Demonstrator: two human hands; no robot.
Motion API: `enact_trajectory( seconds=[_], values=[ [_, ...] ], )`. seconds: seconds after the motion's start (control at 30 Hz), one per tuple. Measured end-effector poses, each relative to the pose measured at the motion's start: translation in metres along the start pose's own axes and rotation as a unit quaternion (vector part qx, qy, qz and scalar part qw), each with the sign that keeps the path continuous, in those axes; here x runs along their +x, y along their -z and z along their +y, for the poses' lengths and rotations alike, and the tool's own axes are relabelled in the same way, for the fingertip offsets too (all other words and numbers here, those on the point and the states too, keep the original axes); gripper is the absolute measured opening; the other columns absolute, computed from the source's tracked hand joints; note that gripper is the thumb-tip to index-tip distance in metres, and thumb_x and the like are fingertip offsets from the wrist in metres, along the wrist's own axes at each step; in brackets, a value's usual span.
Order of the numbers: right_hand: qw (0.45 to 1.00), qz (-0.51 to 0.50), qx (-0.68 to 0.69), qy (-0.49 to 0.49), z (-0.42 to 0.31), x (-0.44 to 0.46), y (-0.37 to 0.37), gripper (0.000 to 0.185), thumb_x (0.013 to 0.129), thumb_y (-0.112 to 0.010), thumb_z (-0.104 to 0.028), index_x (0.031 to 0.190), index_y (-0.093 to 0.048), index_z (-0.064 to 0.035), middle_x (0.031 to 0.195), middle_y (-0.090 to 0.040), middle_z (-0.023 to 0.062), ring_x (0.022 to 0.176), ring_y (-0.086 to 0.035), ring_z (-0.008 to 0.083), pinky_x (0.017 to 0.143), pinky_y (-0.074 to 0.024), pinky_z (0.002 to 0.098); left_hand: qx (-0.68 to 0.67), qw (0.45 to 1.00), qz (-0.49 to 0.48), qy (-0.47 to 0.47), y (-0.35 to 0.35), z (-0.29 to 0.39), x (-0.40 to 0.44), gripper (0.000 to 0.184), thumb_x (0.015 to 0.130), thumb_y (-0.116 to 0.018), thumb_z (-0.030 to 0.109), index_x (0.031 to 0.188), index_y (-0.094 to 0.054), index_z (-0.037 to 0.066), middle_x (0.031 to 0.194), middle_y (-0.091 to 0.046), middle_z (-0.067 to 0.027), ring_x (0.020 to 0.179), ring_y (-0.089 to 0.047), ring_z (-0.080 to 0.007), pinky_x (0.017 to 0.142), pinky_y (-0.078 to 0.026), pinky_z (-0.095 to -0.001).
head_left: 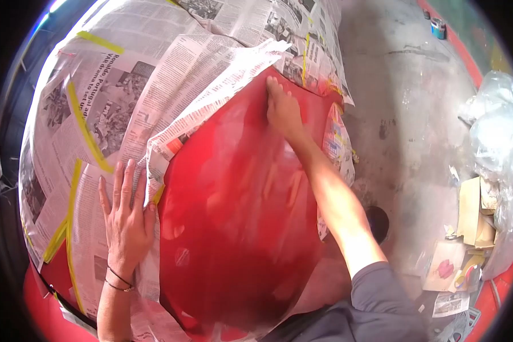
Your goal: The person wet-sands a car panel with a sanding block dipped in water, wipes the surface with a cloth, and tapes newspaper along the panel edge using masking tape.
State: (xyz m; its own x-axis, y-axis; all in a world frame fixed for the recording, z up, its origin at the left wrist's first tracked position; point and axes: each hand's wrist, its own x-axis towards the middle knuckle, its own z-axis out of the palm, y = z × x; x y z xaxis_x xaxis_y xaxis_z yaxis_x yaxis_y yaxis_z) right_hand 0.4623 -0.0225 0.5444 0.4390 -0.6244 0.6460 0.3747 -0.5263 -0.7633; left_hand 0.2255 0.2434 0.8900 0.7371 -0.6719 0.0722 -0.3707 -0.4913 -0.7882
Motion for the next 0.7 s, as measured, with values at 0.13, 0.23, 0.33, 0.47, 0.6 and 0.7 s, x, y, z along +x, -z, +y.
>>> enact_trajectory(
  seconds=[0.13,0.23,0.33,0.47,0.6,0.7],
  values=[
    [0.992,-0.095,0.036,-0.079,0.018,0.036,0.016,0.047,0.111,-0.048,-0.015,0.158,-0.056,-0.0135,0.133,-0.069,0.0281,0.113,-0.069,0.0524,0.088,-0.0573,0.0585,-0.002,1.000,0.013,-0.017,0.001,-0.001,0.003,0.054,0.105,-0.058,0.015,0.159,-0.057,0.005,0.177,-0.040,-0.0156,0.168,-0.030,-0.0358,0.137,-0.013,-0.0622],
    [0.997,-0.053,0.040,-0.040,-0.046,-0.033,0.033,0.050,0.111,-0.047,-0.010,0.160,-0.053,-0.0084,0.155,-0.063,0.0225,0.141,-0.061,0.0445,0.119,-0.0482,0.0562,-0.001,1.000,0.007,-0.018,-0.004,-0.005,-0.002,0.059,0.107,-0.060,0.018,0.164,-0.052,0.009,0.177,-0.040,-0.0123,0.168,-0.029,-0.0322,0.137,-0.013,-0.0621],
    [0.985,-0.139,0.092,-0.050,-0.145,-0.141,0.096,0.061,0.105,-0.050,0.002,0.165,-0.045,-0.0024,0.165,-0.052,0.0265,0.155,-0.049,0.0432,0.133,-0.0306,0.0571,-0.015,1.000,0.026,-0.007,-0.006,-0.004,-0.002,0.057,0.108,-0.060,0.018,0.164,-0.052,0.008,0.177,-0.041,-0.0131,0.167,-0.032,-0.0317,0.137,-0.013,-0.0620],
    [0.941,-0.192,0.201,-0.191,-0.177,-0.208,0.196,0.064,0.100,-0.051,0.008,0.161,-0.054,-0.0088,0.159,-0.060,0.0219,0.151,-0.055,0.0377,0.132,-0.0341,0.0526,-0.108,0.991,0.081,0.011,-0.006,-0.001,-0.004,0.057,0.109,-0.058,0.012,0.165,-0.049,0.011,0.178,-0.038,-0.0144,0.167,-0.033,-0.0348,0.136,-0.015,-0.0636],
    [0.925,-0.235,0.043,-0.294,-0.115,-0.280,0.330,0.056,0.102,-0.049,0.002,0.156,-0.059,-0.0079,0.148,-0.068,0.0239,0.137,-0.066,0.0405,0.110,-0.0568,0.0472,-0.107,0.980,0.161,-0.048,-0.016,-0.014,-0.006,0.061,0.112,-0.059,0.018,0.169,-0.046,0.038,0.181,-0.035,-0.0117,0.165,-0.035,-0.0382,0.134,-0.017,-0.0712],
    [0.898,-0.279,-0.131,-0.315,-0.033,-0.386,0.454,0.046,0.109,-0.046,-0.004,0.152,-0.064,-0.0057,0.137,-0.073,0.0273,0.126,-0.071,0.0464,0.107,-0.0552,0.0510,-0.075,0.989,0.125,-0.033,-0.013,-0.013,-0.003,0.062,0.112,-0.059,0.021,0.167,-0.045,0.047,0.181,-0.035,-0.0111,0.164,-0.036,-0.0412,0.132,-0.015,-0.0754]
  ],
)
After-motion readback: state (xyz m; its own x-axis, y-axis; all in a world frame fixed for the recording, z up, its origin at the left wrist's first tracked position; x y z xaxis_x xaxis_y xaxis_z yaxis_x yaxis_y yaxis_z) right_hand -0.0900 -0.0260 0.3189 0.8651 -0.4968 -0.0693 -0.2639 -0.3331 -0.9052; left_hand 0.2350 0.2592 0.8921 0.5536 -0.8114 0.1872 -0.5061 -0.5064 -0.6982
